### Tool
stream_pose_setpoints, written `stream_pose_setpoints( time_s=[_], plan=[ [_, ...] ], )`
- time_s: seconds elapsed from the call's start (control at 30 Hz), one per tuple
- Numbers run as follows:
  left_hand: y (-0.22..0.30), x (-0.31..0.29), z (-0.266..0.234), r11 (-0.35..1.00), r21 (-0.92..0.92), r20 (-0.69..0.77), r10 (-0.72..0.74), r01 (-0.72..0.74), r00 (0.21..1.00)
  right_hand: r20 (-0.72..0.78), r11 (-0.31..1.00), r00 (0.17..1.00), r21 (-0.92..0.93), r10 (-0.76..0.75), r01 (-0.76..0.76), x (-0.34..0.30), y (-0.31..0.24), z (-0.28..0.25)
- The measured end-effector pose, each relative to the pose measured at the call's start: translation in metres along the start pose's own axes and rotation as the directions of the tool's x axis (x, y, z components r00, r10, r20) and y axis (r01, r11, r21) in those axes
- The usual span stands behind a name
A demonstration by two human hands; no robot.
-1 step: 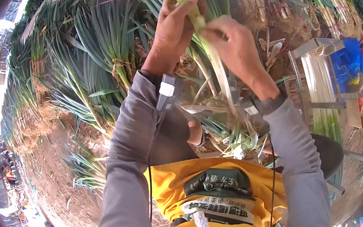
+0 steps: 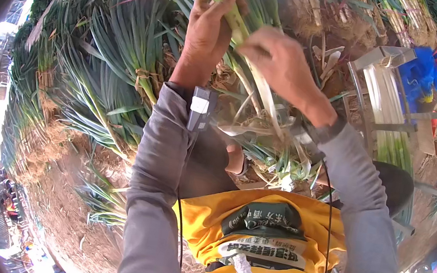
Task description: Cleaning and trimming leeks by removing outer layers and roots.
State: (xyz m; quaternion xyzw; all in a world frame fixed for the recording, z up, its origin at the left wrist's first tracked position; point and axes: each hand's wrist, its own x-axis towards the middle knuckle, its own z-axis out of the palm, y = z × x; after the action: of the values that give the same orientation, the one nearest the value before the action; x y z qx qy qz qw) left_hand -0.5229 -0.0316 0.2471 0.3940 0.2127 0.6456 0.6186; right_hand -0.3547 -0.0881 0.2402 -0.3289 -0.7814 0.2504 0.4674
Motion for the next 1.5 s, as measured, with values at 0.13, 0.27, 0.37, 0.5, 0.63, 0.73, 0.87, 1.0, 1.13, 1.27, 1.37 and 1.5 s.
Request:
stream_pose_setpoints(
  time_s=[0.13, 0.27, 0.37, 0.5, 0.63, 0.73, 0.87, 1.0, 1.13, 1.27, 1.37, 1.5],
  plan=[
    [0.012, 0.0, 0.007, 0.992, 0.115, -0.11, 0.06, -0.048, 0.992, 0.321, 0.788, 0.848, 0.332, 0.423, -0.519, -0.036, 0.0, -0.02],
    [0.025, 0.006, -0.009, 0.996, -0.086, -0.01, 0.02, -0.021, 1.0, 0.475, 0.616, 0.711, 0.369, 0.519, -0.696, -0.066, -0.006, -0.032],
    [0.031, 0.008, -0.007, 0.994, 0.021, -0.091, 0.108, -0.107, 0.99, 0.536, 0.781, 0.706, 0.13, 0.463, -0.61, -0.096, -0.013, -0.04],
    [0.039, 0.012, -0.008, 0.973, 0.142, -0.171, 0.207, -0.184, 0.963, 0.666, 0.826, 0.553, -0.176, 0.5, -0.536, -0.15, 0.004, -0.024],
    [0.046, 0.017, -0.017, 0.931, 0.218, -0.198, 0.337, -0.294, 0.921, 0.761, 0.823, 0.362, -0.382, 0.538, -0.42, -0.239, 0.062, 0.007],
    [0.039, 0.016, -0.038, 0.938, 0.177, -0.101, 0.318, -0.298, 0.943, 0.742, 0.832, 0.404, -0.378, 0.534, -0.407, -0.282, 0.086, 0.015],
    [0.026, 0.009, -0.029, 0.959, 0.185, -0.223, 0.255, -0.216, 0.941, 0.711, 0.812, 0.392, -0.514, 0.583, -0.276, -0.304, 0.088, 0.006],
    [0.038, 0.011, -0.037, 0.913, 0.336, -0.357, 0.349, -0.23, 0.866, 0.541, 0.722, 0.478, -0.537, 0.692, -0.437, -0.268, 0.078, -0.003],
    [0.057, 0.016, -0.089, 0.89, 0.334, -0.378, 0.429, -0.311, 0.82, 0.122, 0.845, 0.847, -0.229, 0.517, -0.483, -0.175, 0.011, -0.006],
    [0.045, 0.034, -0.098, 0.958, 0.14, -0.577, 0.283, -0.249, 0.766, 0.035, 0.887, 0.91, -0.245, 0.412, -0.392, -0.151, 0.034, 0.007],
    [0.058, 0.033, -0.114, 0.937, -0.226, -0.553, 0.102, -0.267, 0.827, 0.076, 0.926, 0.925, -0.092, 0.372, -0.365, -0.137, 0.022, 0.007],
    [0.065, 0.027, -0.132, 0.936, -0.321, -0.38, 0.011, -0.143, 0.925, 0.263, 0.883, 0.879, 0.152, 0.397, -0.444, -0.1, -0.011, -0.013]
  ],
)
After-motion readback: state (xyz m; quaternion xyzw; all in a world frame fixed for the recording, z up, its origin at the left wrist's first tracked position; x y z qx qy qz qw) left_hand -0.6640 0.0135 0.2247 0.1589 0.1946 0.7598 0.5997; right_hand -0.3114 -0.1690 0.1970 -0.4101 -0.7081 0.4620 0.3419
